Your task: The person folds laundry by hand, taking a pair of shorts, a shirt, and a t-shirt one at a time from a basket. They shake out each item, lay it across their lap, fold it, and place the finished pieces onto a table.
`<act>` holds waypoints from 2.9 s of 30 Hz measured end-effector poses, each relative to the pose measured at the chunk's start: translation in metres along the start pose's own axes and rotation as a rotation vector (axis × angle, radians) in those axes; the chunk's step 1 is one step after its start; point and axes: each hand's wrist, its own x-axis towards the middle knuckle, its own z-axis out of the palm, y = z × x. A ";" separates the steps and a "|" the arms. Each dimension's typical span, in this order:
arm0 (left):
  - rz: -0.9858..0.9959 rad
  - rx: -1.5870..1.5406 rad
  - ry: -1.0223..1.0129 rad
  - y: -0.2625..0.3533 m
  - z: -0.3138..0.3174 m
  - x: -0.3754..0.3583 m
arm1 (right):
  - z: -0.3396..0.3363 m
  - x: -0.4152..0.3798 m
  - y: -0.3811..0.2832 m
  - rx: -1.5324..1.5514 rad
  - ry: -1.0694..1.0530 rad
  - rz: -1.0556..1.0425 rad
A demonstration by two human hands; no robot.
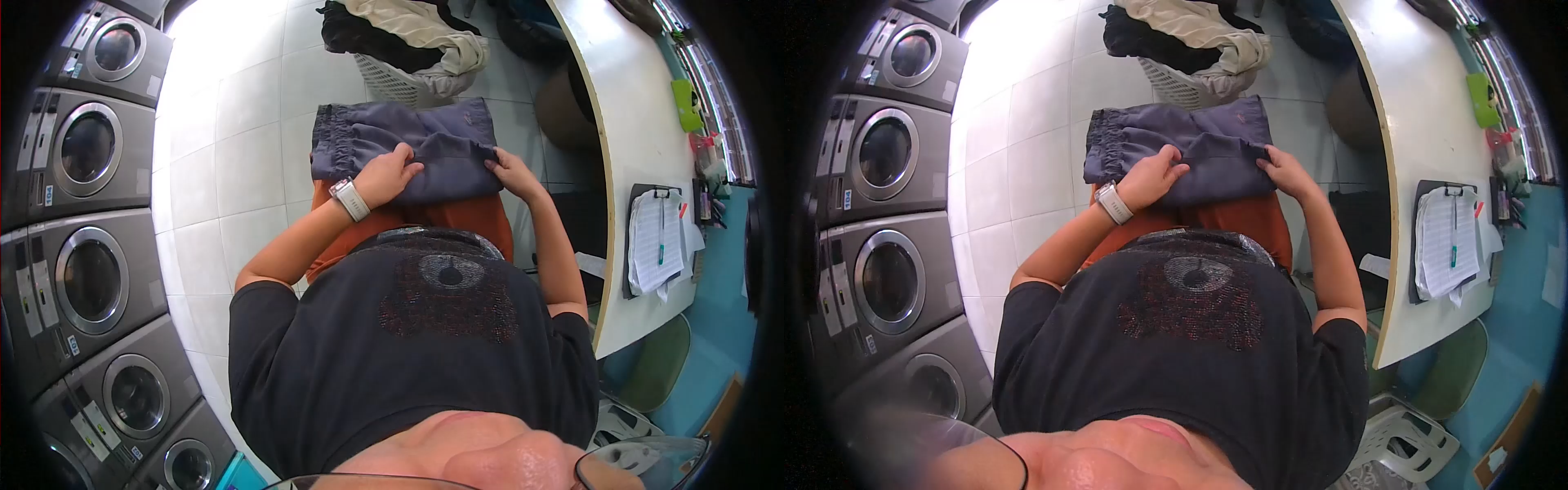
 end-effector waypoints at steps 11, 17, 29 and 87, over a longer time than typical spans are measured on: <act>-0.398 0.188 0.392 -0.122 -0.063 0.036 | 0.005 0.008 -0.002 -0.326 0.381 -0.111; -0.258 -0.173 0.484 -0.147 -0.076 0.030 | 0.011 0.023 0.003 -0.453 0.407 -0.053; -0.390 -1.263 0.202 -0.101 -0.076 0.010 | 0.101 0.021 -0.020 -1.045 -0.028 -0.503; 0.194 0.357 -0.329 -0.085 0.023 0.217 | -0.374 0.017 0.049 0.076 1.551 0.403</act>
